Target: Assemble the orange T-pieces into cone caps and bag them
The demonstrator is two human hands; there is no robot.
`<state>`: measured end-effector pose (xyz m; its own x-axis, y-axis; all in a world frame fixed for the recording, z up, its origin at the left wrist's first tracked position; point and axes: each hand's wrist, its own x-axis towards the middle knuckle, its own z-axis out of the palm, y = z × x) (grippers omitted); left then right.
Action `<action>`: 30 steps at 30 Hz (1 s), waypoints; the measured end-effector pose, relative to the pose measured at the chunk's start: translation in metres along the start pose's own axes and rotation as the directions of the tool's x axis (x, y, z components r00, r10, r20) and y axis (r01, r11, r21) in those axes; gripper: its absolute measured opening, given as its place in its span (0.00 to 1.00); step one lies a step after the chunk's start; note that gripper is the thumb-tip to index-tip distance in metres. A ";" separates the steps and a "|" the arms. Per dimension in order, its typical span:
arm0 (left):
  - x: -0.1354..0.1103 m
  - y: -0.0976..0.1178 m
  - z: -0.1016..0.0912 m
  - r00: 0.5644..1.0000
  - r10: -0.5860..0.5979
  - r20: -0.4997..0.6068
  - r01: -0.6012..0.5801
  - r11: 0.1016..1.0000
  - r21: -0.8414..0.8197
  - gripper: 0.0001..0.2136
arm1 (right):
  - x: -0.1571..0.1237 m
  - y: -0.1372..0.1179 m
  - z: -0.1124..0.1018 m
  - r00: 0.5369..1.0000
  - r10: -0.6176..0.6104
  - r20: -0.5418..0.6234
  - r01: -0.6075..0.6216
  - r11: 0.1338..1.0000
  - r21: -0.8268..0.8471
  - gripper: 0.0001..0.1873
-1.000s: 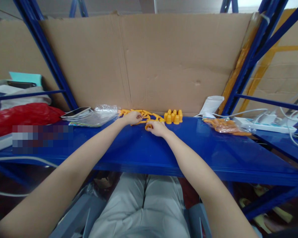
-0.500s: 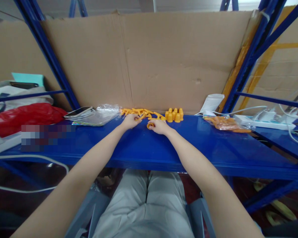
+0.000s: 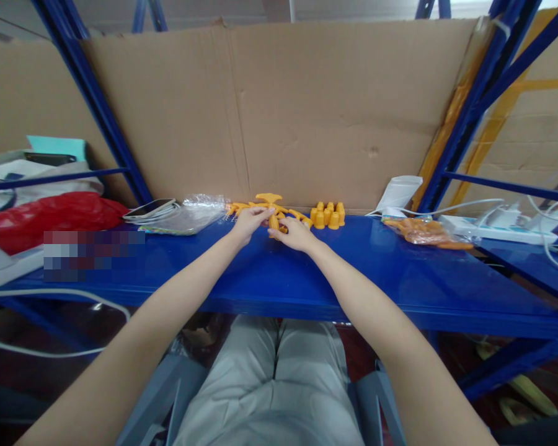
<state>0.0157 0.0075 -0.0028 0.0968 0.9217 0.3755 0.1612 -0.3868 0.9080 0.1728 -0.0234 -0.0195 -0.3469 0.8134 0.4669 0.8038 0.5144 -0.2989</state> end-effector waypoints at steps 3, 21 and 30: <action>-0.002 0.006 0.001 0.997 -0.075 -0.001 0.075 0.993 -0.086 0.07 | 0.002 0.001 -0.001 0.999 0.027 -0.035 -0.026 0.999 0.031 0.18; 0.006 -0.024 -0.019 0.920 0.320 0.225 -0.391 0.743 0.543 0.30 | 0.003 0.015 -0.012 0.981 0.176 -0.078 -0.181 0.982 -0.048 0.18; 0.004 -0.022 -0.019 0.962 0.191 0.196 -0.273 0.653 0.706 0.24 | 0.005 0.022 -0.013 0.975 0.178 -0.136 -0.159 0.978 0.138 0.19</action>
<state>-0.0064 0.0199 -0.0176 0.3162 0.8074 0.4982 0.7721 -0.5242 0.3594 0.1946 -0.0117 -0.0133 -0.1294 0.8473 0.5151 0.7740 0.4110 -0.4816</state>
